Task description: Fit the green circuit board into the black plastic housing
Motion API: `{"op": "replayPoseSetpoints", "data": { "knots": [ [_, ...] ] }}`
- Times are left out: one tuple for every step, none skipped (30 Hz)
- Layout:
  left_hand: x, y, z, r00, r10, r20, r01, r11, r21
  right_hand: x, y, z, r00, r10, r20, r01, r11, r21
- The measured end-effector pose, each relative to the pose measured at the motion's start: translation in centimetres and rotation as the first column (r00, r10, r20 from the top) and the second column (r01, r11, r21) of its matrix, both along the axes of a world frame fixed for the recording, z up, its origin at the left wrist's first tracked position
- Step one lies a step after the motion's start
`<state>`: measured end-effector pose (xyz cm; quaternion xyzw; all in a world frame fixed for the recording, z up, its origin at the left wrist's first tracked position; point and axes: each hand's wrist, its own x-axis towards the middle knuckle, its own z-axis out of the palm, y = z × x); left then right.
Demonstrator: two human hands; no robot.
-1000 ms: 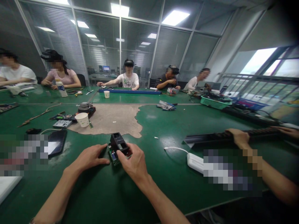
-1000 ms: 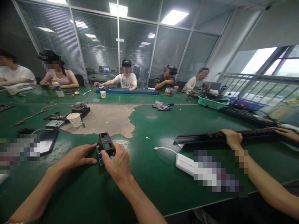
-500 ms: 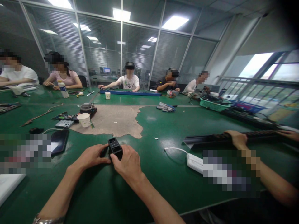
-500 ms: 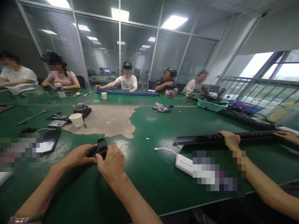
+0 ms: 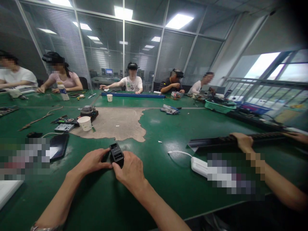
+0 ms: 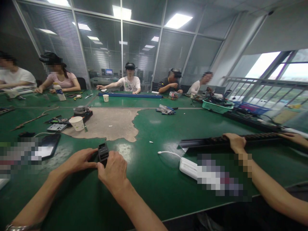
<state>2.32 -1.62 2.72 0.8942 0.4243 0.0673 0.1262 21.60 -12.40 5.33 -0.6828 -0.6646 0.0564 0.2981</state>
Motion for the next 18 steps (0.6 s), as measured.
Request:
{"op": "replayPoseSetpoints", "data": {
  "knots": [
    [0.0,0.0,0.0,1.000,-0.002,-0.005,0.002,1.000,-0.002,-0.1,0.1,0.3,1.000,-0.001,0.012,0.002,1.000,-0.010],
    [0.0,0.0,0.0,1.000,-0.002,-0.010,0.002,1.000,-0.004,-0.2,0.1,0.5,1.000,-0.004,0.023,0.004,1.000,-0.018],
    [0.0,0.0,0.0,1.000,-0.004,-0.013,0.004,1.000,-0.005,-0.3,0.2,0.7,0.999,-0.007,0.034,0.008,1.000,-0.023],
    [-0.1,0.1,-0.1,1.000,-0.004,-0.013,0.004,1.000,-0.004,-0.3,0.2,0.8,0.999,-0.009,0.045,0.010,1.000,-0.028],
    [-0.1,0.1,-0.2,1.000,-0.003,-0.013,0.003,1.000,0.001,-0.3,0.2,0.8,0.998,-0.008,0.057,0.010,0.999,-0.038],
    [-0.1,0.2,-0.3,1.000,-0.003,-0.013,0.003,1.000,0.006,-0.3,0.1,0.6,0.998,-0.004,0.068,0.007,0.999,-0.054],
    [-0.2,0.3,-0.4,1.000,-0.003,-0.014,0.004,1.000,0.009,-0.2,0.0,0.4,0.997,0.001,0.075,0.005,0.997,-0.071],
    [-0.2,0.4,-0.6,1.000,-0.003,-0.016,0.003,1.000,0.012,-0.1,0.0,0.1,0.997,0.008,0.076,-0.002,0.996,-0.086],
    [-0.3,0.5,-0.7,1.000,-0.002,-0.019,0.002,1.000,0.015,0.1,-0.1,-0.2,0.997,0.014,0.070,-0.008,0.995,-0.095],
    [-0.3,0.5,-0.9,1.000,-0.002,-0.022,0.003,1.000,0.017,0.2,-0.1,-0.5,0.998,0.015,0.059,-0.009,0.995,-0.095],
    [-0.3,0.6,-0.9,1.000,-0.005,-0.022,0.005,1.000,0.020,0.3,-0.1,-0.7,0.999,0.012,0.046,-0.008,0.996,-0.087],
    [-0.4,0.6,-1.0,1.000,-0.008,-0.021,0.008,1.000,0.023,0.4,-0.1,-1.0,0.999,0.011,0.033,-0.008,0.997,-0.077],
    [-0.4,0.6,-0.9,1.000,-0.010,-0.020,0.011,1.000,0.025,0.4,-0.1,-1.2,1.000,0.012,0.020,-0.010,0.997,-0.070],
    [-0.4,0.5,-0.9,1.000,-0.013,-0.020,0.014,1.000,0.026,0.4,0.0,-1.3,1.000,0.018,0.008,-0.018,0.998,-0.068],
    [-0.3,0.5,-0.8,1.000,-0.016,-0.020,0.016,1.000,0.026,0.3,0.1,-1.4,1.000,0.026,-0.004,-0.027,0.997,-0.066],
    [-0.3,0.4,-0.6,1.000,-0.018,-0.020,0.018,1.000,0.025,0.2,0.1,-1.5,0.999,0.033,-0.015,-0.034,0.997,-0.063],
    [-0.3,0.3,-0.5,1.000,-0.020,-0.021,0.020,0.999,0.024,0.1,0.2,-1.6,0.999,0.035,-0.026,-0.036,0.998,-0.058],
    [-0.2,0.2,-0.4,1.000,-0.022,-0.021,0.022,0.999,0.024,0.0,0.2,-1.7,0.999,0.032,-0.036,-0.034,0.998,-0.051]
  ]
}}
